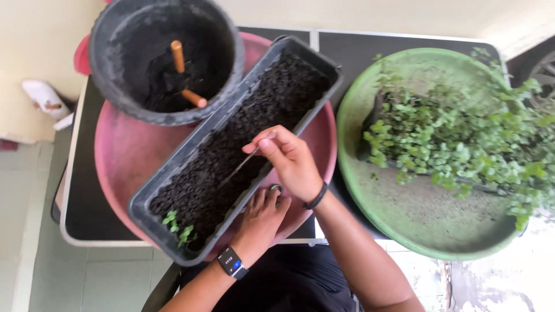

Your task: The person uses scissors to cut small plant cuttings from a green tray and places them into a rectangular black tray filled with soil. They use a thin metal tool to make holes and secure the cuttings in the soil.

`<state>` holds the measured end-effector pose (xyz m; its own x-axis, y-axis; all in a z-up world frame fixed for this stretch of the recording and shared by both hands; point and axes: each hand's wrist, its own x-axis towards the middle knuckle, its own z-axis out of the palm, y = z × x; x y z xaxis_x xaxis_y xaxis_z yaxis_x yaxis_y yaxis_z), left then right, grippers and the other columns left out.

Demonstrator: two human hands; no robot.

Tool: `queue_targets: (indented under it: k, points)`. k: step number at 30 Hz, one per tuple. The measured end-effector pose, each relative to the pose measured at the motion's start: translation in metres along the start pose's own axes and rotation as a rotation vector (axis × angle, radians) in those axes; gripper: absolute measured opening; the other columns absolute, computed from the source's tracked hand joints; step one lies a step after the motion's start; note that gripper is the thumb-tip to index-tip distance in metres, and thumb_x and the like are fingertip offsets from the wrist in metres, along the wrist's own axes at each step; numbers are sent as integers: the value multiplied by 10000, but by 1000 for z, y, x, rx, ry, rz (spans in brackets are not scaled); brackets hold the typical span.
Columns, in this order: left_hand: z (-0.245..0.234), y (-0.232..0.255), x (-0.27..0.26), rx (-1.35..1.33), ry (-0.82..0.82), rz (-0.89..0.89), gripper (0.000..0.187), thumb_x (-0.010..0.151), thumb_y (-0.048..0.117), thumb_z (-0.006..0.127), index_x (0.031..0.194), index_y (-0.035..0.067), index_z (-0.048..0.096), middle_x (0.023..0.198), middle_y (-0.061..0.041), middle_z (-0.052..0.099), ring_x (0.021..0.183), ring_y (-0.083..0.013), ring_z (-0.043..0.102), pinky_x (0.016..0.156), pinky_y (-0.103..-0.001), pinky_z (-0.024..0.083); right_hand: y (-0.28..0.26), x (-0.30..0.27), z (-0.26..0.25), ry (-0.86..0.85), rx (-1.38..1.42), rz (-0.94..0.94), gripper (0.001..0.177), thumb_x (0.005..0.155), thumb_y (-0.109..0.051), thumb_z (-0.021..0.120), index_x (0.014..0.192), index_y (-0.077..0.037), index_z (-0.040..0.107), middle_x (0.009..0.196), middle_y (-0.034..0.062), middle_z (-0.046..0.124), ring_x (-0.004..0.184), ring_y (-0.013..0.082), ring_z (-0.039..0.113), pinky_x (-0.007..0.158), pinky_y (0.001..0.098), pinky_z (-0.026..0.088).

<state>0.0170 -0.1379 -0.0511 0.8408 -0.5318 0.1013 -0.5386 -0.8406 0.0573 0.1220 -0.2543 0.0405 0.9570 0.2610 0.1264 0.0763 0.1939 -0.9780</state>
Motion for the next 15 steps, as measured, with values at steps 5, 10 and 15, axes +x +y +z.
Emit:
queue_targets:
  k: [5, 10, 15]
  points:
    - [26, 13, 35, -247, 191, 106, 244, 959, 326, 527, 956, 127, 670, 945, -137, 564, 953, -348, 546, 818, -461, 465, 10, 1, 6, 86, 111, -90, 126, 1061, -96, 567, 1058, -23, 670, 938, 99, 768, 904, 77, 708, 869, 261, 593]
    - [65, 23, 44, -638, 128, -117, 271, 990, 357, 555, 1091, 120, 638, 1091, -136, 581, 1118, -340, 508, 1061, -450, 355, 11, 1, 6, 98, 108, -96, 116, 1047, -82, 584, 1051, -15, 679, 913, 124, 775, 879, 96, 718, 860, 279, 604]
    - [-53, 23, 28, -563, 154, 196, 333, 920, 14, 589, 1249, -35, 571, 1292, -255, 563, 1224, -456, 508, 1025, -545, 442, 6, 3, 3, 38, -41, -3, 155, 1059, -224, 547, 1067, -87, 618, 1016, 118, 779, 978, 157, 738, 921, 291, 593]
